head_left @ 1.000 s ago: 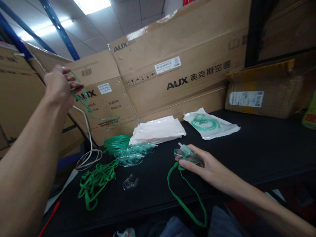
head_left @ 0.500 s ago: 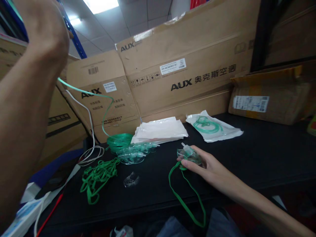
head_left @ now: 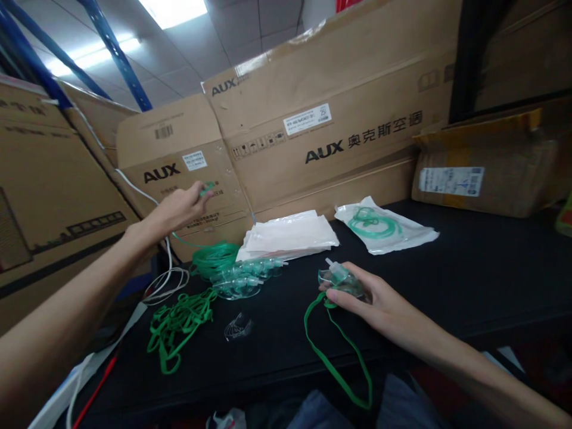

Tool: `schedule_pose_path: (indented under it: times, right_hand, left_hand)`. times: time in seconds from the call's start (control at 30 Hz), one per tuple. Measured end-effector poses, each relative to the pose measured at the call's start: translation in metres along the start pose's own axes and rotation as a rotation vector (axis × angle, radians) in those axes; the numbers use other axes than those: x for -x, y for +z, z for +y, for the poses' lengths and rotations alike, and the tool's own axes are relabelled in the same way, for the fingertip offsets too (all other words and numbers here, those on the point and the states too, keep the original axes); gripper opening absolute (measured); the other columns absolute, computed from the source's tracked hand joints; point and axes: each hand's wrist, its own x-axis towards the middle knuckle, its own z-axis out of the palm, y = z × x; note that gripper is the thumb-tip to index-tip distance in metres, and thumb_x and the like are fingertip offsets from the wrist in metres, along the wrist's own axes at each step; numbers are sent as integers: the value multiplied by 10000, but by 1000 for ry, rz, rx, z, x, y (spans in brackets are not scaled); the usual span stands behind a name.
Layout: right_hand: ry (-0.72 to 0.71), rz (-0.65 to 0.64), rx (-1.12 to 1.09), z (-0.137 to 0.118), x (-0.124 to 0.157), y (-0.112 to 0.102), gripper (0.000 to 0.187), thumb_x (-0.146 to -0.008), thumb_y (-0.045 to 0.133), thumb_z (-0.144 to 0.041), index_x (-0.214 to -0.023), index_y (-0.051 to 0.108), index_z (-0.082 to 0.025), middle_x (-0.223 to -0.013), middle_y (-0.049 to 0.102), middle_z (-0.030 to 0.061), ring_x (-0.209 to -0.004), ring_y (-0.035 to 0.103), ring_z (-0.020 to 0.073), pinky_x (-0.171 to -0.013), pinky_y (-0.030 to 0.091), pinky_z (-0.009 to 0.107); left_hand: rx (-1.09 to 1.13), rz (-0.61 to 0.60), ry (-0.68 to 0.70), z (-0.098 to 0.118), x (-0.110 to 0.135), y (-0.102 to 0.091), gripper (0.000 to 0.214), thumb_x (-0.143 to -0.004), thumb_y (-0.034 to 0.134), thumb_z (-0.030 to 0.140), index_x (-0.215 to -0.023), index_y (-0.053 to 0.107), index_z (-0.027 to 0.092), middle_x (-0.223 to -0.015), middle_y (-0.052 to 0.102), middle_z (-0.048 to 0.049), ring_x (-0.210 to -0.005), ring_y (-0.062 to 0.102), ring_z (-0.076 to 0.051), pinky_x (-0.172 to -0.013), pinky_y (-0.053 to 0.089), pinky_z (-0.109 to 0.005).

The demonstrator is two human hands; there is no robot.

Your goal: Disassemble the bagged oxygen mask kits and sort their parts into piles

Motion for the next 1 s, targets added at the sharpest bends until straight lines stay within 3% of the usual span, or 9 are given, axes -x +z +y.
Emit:
schedule_pose_path:
  times: [0.1,0.17,0.27,0.53,0.8,1.0]
  right_hand:
    - [-1,5,3,0,0,0,363,-900,686,-516,-1103,661,-217,-1030,713,47,-1021,673,260,-926,531,384]
    - [2,6,6,0,-1,0,372,-898,686,-523,-1104,662,-214,-1021,714,48,-1020,673,260,-923,533,382]
    - [2,2,26,-1,-1,0,368,-902,679,-529,-1094,660,-215,-1037,717,43,-1027,670,256,-923,529,370]
    - [-8,0,29,-2,-1,0,353,-909,675,-516,-1102,661,-221,-1005,708,33,-1022,666,248,-923,522,355]
    - [-3,-19,10,-1,-1,-1,360,-905,680,-516,-1098,653,-213,-1045,714,41,-1041,668,250,-933,524,361]
    - [-2,-21,14,0,-1,1,335,-923,668,-498,-1110,643,-221,-1030,708,26,-1051,663,243,-943,507,347]
  left_hand:
    - [-219,-206,60,-20,32,15,226,-808,728,397,-932,699,211,-666,665,-40,-814,690,-313,-856,477,-384]
    - [-487,-405,157,-30,52,23,308,-871,591,468,-1042,726,250,-835,740,-80,-860,702,-326,-810,489,-387]
    - [-582,-546,228,-42,69,33,330,-880,521,462,-1036,754,288,-1011,772,-85,-918,711,-319,-777,494,-368]
    - [-572,-639,202,-60,64,49,316,-778,660,559,-924,804,319,-1017,782,-75,-970,711,-306,-765,502,-333]
    - [-672,-673,233,-49,66,56,190,-798,624,337,-845,804,298,-927,784,-88,-882,721,-301,-720,496,-340]
    - [-708,-706,254,-44,67,57,197,-767,613,308,-799,803,270,-862,778,-109,-820,726,-322,-677,490,-358]
